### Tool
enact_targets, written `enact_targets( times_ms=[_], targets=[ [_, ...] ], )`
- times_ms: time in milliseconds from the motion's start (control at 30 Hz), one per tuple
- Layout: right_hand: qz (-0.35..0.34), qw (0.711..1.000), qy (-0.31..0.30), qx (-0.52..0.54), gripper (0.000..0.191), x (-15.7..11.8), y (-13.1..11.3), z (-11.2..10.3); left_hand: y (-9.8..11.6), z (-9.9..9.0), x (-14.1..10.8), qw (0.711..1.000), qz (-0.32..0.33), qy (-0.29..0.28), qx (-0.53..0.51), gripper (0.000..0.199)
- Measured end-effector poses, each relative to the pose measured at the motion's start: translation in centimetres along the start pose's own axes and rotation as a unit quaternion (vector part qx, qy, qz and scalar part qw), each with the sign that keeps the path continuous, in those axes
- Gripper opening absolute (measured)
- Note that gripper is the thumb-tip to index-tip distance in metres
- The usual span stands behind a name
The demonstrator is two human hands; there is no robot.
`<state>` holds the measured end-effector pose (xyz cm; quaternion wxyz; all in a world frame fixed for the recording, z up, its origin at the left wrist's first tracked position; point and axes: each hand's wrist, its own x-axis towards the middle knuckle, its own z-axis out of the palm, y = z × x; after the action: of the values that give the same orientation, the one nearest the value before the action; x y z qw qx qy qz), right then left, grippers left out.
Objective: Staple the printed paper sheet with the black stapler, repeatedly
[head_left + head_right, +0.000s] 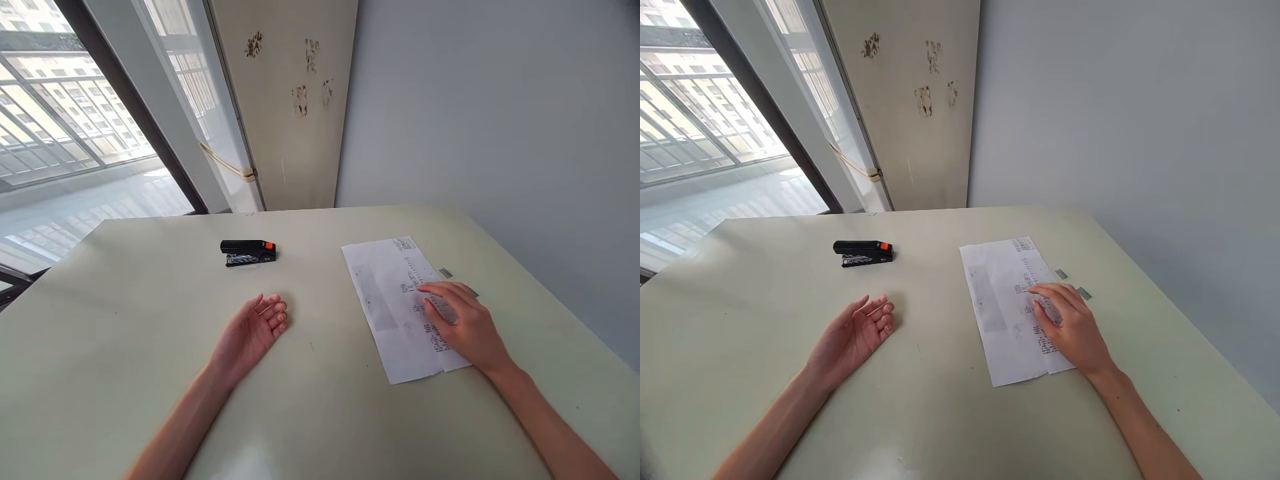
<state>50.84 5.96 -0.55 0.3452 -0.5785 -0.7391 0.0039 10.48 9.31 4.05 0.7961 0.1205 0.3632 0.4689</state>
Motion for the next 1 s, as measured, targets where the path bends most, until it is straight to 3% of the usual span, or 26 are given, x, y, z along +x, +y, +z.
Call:
enact_targets(
  times_ms=[367, 633, 767, 1000],
  targets=[
    [0.048, 0.995, -0.045, 0.072, 0.018, -0.5, -2.0, 0.0, 0.1, -0.5, 0.2, 0.999, -0.004, -0.019, 0.034, 0.014],
    [0.107, 0.992, -0.057, 0.038, 0.024, -0.5, -1.5, 0.4, 0.3, -0.8, 0.1, 0.999, -0.012, -0.026, 0.039, 0.014],
    [0.126, 0.987, -0.095, 0.030, 0.028, -0.3, -1.3, 0.5, 0.4, -1.1, 0.1, 0.999, -0.010, -0.030, 0.038, 0.013],
    [0.130, 0.983, -0.125, 0.030, 0.030, -0.4, -1.1, 0.7, 0.3, -1.0, 0.2, 0.999, -0.015, -0.030, 0.032, 0.012]
  ],
)
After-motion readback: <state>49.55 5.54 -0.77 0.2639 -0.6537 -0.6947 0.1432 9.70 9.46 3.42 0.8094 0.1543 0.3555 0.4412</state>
